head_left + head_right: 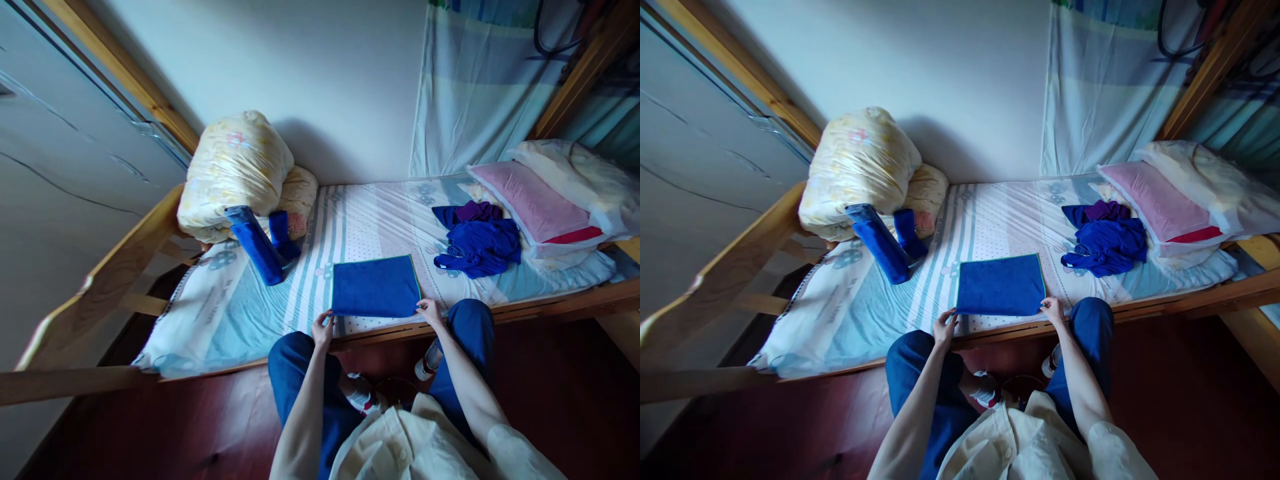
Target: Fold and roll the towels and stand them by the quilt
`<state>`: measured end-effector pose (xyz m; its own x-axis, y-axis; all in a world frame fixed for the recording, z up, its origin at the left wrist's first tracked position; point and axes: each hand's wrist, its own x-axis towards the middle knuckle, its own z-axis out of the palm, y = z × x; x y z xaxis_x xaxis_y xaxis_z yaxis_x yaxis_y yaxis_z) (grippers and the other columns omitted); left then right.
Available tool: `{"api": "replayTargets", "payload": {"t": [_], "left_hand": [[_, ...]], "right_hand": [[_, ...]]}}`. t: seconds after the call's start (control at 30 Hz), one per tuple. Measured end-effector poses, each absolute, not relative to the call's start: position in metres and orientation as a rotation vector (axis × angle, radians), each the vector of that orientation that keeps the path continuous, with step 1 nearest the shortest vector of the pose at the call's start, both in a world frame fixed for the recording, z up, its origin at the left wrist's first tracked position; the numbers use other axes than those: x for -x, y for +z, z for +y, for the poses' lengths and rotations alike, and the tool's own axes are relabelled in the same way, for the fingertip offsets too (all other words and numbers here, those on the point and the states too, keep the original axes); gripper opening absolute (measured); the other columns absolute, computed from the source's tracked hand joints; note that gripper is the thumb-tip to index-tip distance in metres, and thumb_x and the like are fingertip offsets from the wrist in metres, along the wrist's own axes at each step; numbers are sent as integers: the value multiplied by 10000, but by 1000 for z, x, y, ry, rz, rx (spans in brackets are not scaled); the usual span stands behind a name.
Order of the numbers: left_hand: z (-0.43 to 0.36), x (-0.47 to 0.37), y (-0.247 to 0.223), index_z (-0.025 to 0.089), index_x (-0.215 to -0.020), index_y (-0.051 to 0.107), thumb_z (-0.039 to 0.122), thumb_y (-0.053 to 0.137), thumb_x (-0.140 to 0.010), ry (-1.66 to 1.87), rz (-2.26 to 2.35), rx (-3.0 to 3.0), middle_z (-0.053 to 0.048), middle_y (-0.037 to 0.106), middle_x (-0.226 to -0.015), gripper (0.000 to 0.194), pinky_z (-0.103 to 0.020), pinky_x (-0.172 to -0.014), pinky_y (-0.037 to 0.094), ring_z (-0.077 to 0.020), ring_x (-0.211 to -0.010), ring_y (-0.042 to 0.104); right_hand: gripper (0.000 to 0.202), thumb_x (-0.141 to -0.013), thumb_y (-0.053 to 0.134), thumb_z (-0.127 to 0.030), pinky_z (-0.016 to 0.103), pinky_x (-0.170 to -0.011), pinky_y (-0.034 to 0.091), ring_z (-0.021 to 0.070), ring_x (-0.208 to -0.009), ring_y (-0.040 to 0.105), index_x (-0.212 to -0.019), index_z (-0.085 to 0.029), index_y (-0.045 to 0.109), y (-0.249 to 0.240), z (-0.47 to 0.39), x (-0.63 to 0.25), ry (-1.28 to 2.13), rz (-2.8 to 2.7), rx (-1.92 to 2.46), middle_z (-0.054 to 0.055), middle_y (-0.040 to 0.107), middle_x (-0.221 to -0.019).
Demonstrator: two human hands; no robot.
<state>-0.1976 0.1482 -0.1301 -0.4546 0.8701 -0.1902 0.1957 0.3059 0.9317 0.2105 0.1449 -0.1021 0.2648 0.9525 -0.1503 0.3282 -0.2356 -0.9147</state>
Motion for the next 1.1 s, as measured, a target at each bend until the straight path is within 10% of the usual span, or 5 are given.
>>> {"api": "replayTargets", "payload": {"t": [0.27,0.6,1.1], "left_hand": [[153,195,-119,188,-870,628,332,632,-803,1134,1841,-916,-27,673,-735,159,-333,-671,639,-214,-809,720],[156,206,-101,204,-848,691,215,642,-783,915,2045,-1044,-57,698,-744,82,-386,-918,542,-270,-925,730],[152,197,-112,173,-975,616,348,604,-903,839,1947,-983,-9,672,-741,190,-272,-614,602,-172,-748,699]], "right_hand": [[234,-647,761,-424,466,-1001,556,338,-1131,704,-669,-230,632,-93,151,-216,835,-1061,1559,144,791,-1079],[191,-674,737,-350,358,-792,574,272,-800,733,-699,-238,584,-91,152,-216,886,-1009,1813,66,745,-722],[219,-709,726,-378,327,-804,581,244,-855,752,-793,-211,612,-105,153,-214,989,-937,1797,68,768,-793]]}}
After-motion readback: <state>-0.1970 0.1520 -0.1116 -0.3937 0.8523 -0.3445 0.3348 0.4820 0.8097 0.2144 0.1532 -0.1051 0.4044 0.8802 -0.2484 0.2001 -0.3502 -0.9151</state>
